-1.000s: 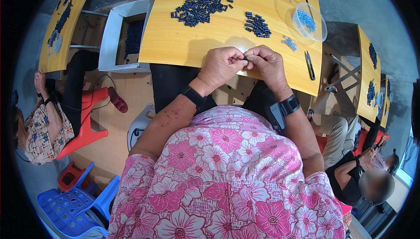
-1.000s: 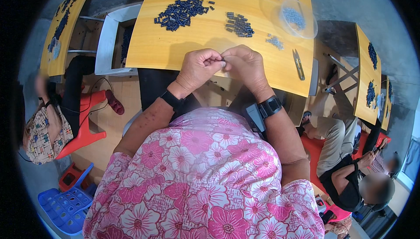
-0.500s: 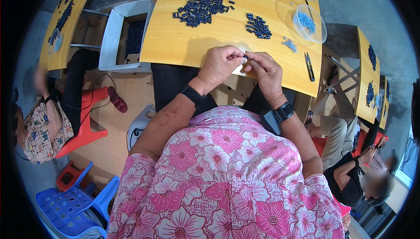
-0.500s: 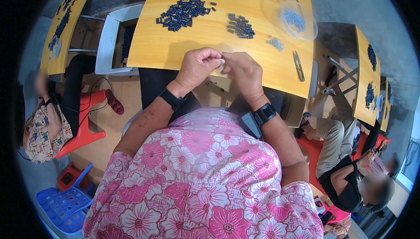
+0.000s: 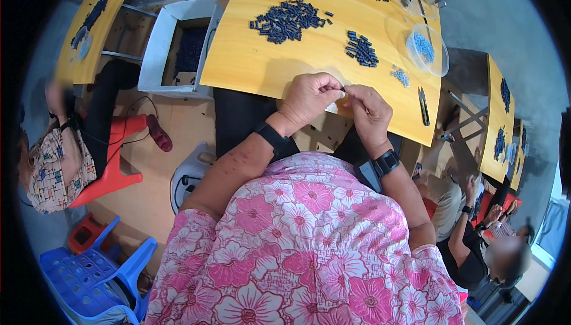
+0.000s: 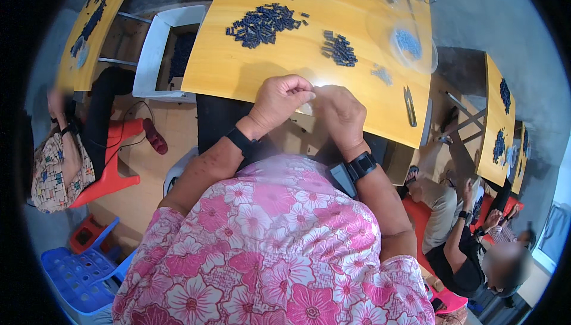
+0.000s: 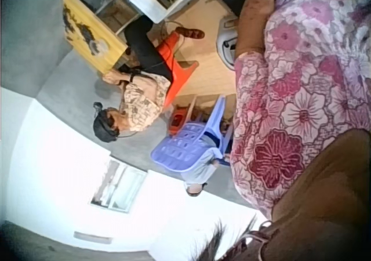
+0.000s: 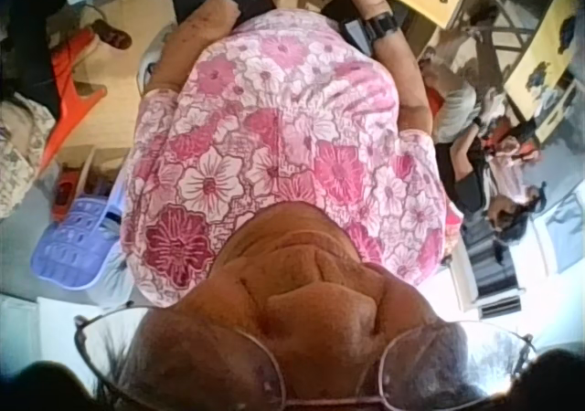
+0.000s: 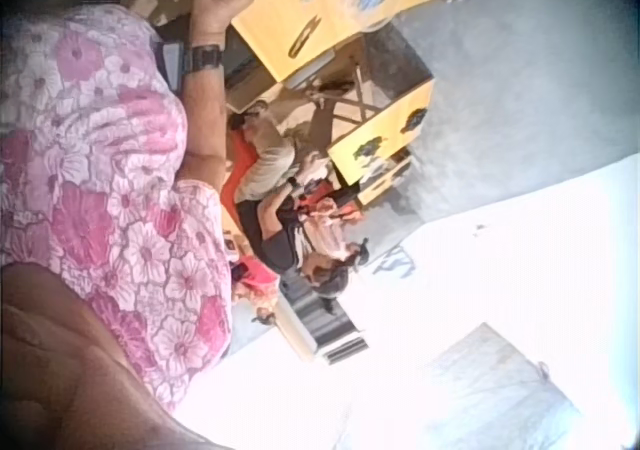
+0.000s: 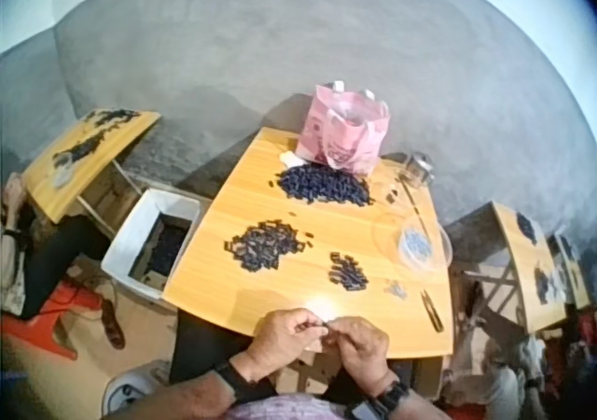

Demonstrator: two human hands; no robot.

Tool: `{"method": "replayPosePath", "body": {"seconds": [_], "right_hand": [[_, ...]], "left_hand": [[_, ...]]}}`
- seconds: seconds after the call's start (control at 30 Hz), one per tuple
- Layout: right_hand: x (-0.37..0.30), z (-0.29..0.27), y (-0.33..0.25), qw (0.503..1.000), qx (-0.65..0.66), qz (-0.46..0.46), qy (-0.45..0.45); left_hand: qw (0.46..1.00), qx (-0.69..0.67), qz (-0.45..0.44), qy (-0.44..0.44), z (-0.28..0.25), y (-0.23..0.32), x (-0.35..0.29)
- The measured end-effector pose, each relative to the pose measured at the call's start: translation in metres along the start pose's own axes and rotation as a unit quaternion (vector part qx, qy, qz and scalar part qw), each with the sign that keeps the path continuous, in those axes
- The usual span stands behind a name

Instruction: Sorting small blue plastic components from a pile on the table into a clear plastic container lid.

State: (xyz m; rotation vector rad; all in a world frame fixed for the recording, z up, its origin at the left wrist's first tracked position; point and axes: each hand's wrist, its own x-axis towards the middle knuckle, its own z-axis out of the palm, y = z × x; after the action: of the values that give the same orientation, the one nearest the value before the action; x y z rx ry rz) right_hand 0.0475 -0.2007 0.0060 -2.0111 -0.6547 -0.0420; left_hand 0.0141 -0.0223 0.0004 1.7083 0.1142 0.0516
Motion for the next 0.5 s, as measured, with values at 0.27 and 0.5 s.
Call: {"method": "replayPosePath", "body": {"seconds": [0.27, 0.5], "right_hand": [[0.003, -0.004, -0.009, 0.999, 0.027, -0.012, -0.035], [0.029, 0.0, -0.015, 0.989, 0.131, 0.056, -0.038]], "left_hand": [[0.999, -0.012, 0.032, -0.015, 0.0, -0.006, -0.003], [0.997, -0.067, 0.036, 0.012, -0.004, -0.002, -0.009]]}}
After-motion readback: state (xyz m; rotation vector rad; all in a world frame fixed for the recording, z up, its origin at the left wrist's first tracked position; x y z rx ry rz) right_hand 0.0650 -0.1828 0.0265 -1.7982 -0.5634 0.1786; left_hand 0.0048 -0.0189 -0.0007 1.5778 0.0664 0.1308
